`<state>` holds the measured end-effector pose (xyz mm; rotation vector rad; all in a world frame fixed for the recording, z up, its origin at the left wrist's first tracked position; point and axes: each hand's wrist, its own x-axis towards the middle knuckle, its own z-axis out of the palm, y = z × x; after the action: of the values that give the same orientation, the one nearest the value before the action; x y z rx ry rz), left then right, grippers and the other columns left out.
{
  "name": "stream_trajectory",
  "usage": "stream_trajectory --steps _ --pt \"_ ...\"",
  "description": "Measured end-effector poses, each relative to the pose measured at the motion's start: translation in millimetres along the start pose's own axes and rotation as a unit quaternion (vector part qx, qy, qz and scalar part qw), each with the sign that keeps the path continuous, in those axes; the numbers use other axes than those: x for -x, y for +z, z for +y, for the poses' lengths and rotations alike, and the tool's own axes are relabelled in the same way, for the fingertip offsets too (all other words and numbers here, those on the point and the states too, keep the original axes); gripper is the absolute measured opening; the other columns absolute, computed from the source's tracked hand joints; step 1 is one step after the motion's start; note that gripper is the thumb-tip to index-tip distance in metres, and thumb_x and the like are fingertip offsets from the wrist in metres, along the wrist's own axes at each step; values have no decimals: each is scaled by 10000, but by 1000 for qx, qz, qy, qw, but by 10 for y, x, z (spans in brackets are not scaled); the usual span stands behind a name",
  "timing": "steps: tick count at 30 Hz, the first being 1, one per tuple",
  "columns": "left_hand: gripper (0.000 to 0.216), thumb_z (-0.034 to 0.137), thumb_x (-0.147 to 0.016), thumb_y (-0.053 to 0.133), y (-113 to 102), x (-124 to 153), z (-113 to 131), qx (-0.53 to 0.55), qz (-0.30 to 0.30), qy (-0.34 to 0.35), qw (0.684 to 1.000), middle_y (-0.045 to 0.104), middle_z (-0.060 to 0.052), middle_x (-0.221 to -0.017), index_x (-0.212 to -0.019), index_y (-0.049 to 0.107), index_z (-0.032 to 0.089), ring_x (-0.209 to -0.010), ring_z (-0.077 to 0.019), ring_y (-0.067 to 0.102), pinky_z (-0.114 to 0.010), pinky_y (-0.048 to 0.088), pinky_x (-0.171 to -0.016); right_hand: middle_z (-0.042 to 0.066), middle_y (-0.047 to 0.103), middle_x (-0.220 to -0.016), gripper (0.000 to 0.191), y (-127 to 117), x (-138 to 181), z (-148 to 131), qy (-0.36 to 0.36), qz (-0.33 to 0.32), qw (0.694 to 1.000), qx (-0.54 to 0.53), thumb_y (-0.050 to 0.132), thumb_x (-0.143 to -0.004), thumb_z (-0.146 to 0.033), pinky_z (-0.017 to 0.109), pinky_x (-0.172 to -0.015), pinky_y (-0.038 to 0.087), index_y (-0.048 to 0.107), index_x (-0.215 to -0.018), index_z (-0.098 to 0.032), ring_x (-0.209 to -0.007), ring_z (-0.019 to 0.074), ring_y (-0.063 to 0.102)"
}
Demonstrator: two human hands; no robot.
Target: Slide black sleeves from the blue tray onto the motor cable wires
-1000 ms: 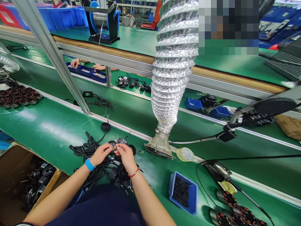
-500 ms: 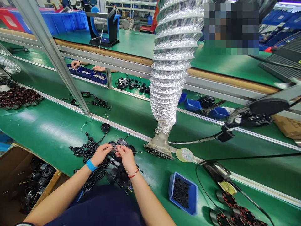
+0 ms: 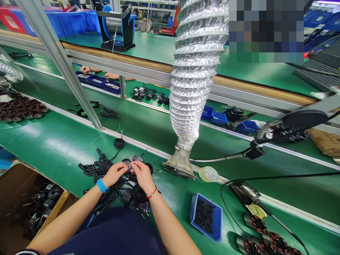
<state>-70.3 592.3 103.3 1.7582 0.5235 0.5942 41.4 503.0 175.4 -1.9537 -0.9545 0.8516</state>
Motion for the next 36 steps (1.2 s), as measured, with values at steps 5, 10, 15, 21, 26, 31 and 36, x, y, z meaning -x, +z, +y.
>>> stream_trajectory --steps 5,10,15,21,26,31,36 --pt "364 435 -768 414 6 20 13 -4 -3 -3 1000 499 -27 -821 -807 587 116 -758 -39 431 -163 329 -731 30 548 -783 464 1 26 10 -8 -8 999 50 385 -705 -491 92 -645 361 543 -983 -155 -676 -4 486" --pt "334 416 -771 417 11 6 -40 6 1 -3 1000 512 -13 -853 -841 590 139 -791 -37 446 -163 343 -766 9 545 -815 439 -5 45 -38 -9 -14 994 108 366 -718 -489 106 -696 367 559 -976 -191 -688 -11 478" --pt "361 425 -770 418 4 -1 -68 48 7 -5 999 516 -21 -878 -882 584 125 -818 -43 457 -164 353 -789 -24 523 -942 434 -39 66 -22 -59 -87 978 178 282 -769 -473 99 -773 364 512 -1085 -285 -732 -43 465" --pt "348 405 -755 436 3 31 -43 47 9 -18 999 492 -34 -794 -768 574 86 -749 -44 432 -168 330 -731 -37 519 -955 429 -53 54 69 -22 -15 991 133 290 -763 -471 128 -770 389 493 -1090 -281 -745 -27 478" --pt "338 392 -755 433 19 23 -64 39 -2 -10 999 495 -31 -784 -728 563 82 -757 -48 443 -170 327 -752 -85 478 -1065 395 -44 53 79 -83 -2 954 289 257 -784 -453 162 -955 303 527 -1041 -324 -1015 7 424" --pt "319 373 -755 433 8 26 -34 32 -1 -14 999 484 -18 -763 -711 565 86 -738 -33 431 -155 321 -728 -88 489 -1031 379 2 43 98 -87 5 943 320 227 -806 -400 129 -911 299 514 -1046 -341 -976 -16 422" --pt "302 364 -753 438 20 30 -57 31 2 -12 999 483 -9 -764 -714 561 92 -741 -26 433 -147 320 -728 -89 482 -1044 381 15 24 124 -89 6 938 335 217 -809 -401 127 -906 304 505 -1052 -344 -977 -15 423"
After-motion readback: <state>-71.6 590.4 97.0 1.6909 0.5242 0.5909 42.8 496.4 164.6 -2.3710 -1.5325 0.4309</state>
